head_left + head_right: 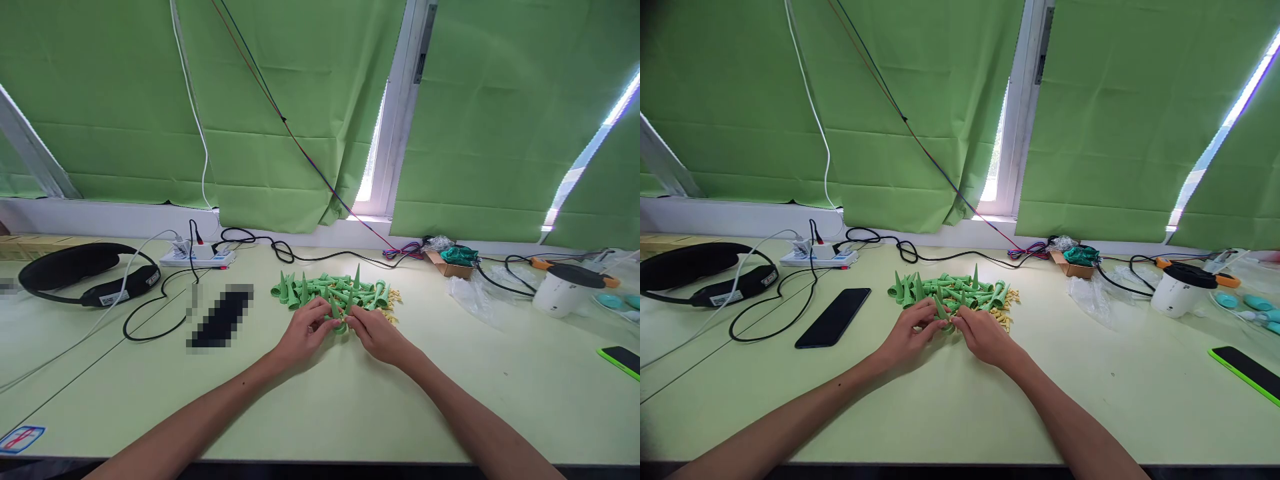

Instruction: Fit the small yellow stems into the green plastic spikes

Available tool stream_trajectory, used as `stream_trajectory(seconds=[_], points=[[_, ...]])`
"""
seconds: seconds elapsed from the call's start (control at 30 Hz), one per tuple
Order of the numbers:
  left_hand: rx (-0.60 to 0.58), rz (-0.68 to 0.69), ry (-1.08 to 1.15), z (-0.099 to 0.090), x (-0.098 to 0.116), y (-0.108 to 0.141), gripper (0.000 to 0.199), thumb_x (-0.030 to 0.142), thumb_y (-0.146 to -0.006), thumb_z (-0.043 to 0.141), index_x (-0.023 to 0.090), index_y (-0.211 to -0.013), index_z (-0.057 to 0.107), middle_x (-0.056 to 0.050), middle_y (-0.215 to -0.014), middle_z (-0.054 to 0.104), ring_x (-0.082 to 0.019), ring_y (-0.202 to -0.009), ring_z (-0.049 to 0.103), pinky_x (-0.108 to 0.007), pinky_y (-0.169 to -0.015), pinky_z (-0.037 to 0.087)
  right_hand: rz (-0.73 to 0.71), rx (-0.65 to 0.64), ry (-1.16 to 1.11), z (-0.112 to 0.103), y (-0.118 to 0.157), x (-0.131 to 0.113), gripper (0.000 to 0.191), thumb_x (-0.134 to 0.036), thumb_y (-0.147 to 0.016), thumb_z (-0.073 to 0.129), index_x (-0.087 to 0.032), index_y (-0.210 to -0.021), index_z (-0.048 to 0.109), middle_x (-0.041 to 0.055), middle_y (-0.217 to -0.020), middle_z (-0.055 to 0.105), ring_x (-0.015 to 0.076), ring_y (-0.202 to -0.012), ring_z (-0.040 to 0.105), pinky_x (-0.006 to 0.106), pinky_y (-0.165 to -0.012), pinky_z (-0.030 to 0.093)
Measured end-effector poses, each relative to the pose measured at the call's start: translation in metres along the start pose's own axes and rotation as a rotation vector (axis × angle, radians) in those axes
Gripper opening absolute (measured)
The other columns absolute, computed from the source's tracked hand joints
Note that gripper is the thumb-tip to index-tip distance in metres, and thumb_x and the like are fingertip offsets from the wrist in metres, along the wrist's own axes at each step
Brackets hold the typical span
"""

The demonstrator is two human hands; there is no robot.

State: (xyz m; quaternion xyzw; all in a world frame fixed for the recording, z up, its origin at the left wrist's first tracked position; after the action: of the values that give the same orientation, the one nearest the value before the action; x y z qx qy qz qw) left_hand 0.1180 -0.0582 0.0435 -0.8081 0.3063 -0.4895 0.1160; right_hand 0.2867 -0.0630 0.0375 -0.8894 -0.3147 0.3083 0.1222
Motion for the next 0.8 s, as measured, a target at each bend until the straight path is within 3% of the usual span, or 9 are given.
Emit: stream_trajectory(seconds=[0.3, 0.57, 0.8], points=[[0.044, 0.014, -0.069, -0.0024, 0.0006, -0.0008, 0.020, 0.032, -0.093, 0.055, 0.016, -0.086, 0.066, -0.002, -0.082, 0.049, -0.011, -0.066, 0.047, -0.021, -0.049, 0.039, -0.010, 0.002, 0.034, -0.0003, 0.0003, -0.0023, 0.028, -0.034, -0.102, 0.035, -0.023, -0.077, 0.040, -0.0033, -0.063, 0.044, 0.0133, -0.053, 0.037, 0.025, -0.054, 0.028], [0.042, 0.071, -0.072, -0.0018, -0.0021, 0.0008, 0.020, 0.027, -0.094, 0.053, 0.021, -0.104, 0.069, -0.003, -0.094, 0.055, -0.009, -0.065, 0.050, -0.020, -0.053, 0.043, -0.002, -0.004, 0.074, 0.0010, 0.0014, -0.0020, 0.024, -0.031, -0.102, 0.034, -0.022, -0.084, 0.048, -0.0015, -0.065, 0.050, 0.0144, -0.056, 0.045, 0.025, -0.055, 0.030], [0.035, 0.043, -0.089, -0.0009, -0.0043, 0.0004, 0.018, 0.029, -0.093, 0.055, 0.021, -0.106, 0.063, -0.002, -0.093, 0.056, -0.008, -0.061, 0.047, -0.020, -0.052, 0.041, 0.015, 0.033, 0.089, 0.0005, -0.0003, 0.0007, 0.025, -0.030, -0.102, 0.036, -0.021, -0.084, 0.051, 0.0007, -0.068, 0.057, 0.0153, -0.059, 0.050, 0.025, -0.058, 0.032]])
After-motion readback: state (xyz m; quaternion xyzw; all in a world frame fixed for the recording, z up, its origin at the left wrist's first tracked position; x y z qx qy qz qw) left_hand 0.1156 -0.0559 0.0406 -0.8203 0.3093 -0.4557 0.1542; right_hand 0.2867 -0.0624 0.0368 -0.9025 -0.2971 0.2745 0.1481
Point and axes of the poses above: each hand's wrist, its own y-axis away from the middle knuckle, its own z-axis out of the palm, x = y × z, the point moved 4 cm from there along -y, towards the middle knuckle
